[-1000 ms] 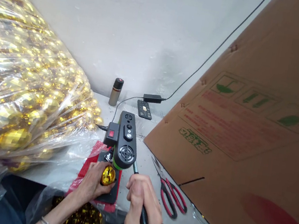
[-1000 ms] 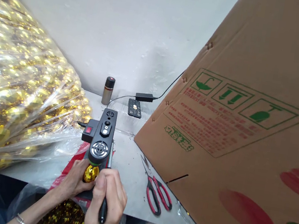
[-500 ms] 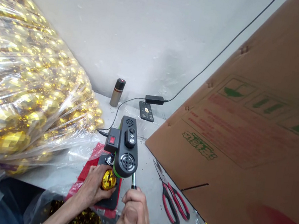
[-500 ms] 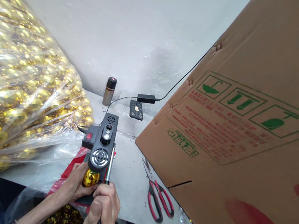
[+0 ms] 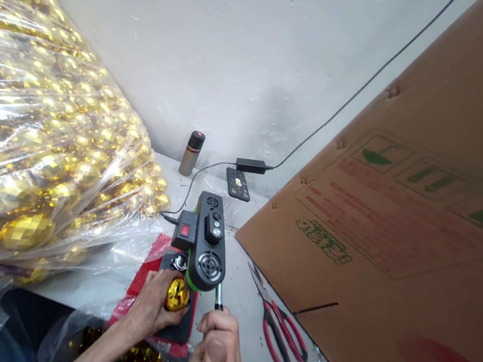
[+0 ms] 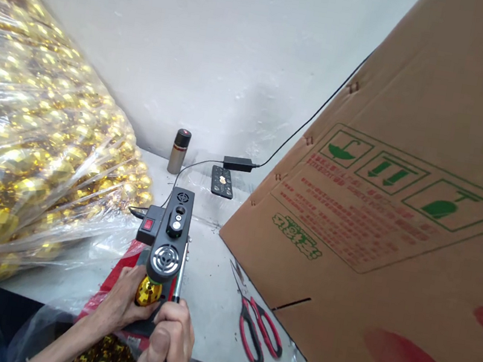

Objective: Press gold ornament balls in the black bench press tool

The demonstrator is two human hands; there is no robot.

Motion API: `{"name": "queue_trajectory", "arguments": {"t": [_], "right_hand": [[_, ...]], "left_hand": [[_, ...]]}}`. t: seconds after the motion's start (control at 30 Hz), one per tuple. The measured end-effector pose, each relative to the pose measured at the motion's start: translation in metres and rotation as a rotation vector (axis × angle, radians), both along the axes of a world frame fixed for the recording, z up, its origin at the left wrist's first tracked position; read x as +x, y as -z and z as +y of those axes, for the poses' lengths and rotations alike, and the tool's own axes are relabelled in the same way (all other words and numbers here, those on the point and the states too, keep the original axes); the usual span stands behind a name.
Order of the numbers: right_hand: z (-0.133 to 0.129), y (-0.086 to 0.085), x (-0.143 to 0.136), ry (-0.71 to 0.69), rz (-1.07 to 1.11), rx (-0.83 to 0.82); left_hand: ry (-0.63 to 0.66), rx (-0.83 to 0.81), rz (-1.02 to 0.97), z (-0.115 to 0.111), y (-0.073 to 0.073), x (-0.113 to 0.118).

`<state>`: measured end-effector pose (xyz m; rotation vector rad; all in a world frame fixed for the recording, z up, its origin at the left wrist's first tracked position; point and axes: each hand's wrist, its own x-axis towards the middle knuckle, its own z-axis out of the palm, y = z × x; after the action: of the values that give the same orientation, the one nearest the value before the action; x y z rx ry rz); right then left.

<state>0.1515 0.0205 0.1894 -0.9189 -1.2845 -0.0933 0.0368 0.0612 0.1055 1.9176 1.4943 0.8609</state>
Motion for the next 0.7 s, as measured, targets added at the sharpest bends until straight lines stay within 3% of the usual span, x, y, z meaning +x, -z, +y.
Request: {"name": "queue_trajectory", "arguments": {"t": [0.7], "right_hand": [[0.003, 0.003, 0.007, -0.036, -0.074, 0.010]], "left_hand": [[-0.025, 0.017, 0.013, 0.000, 0.004, 0.002]]}}
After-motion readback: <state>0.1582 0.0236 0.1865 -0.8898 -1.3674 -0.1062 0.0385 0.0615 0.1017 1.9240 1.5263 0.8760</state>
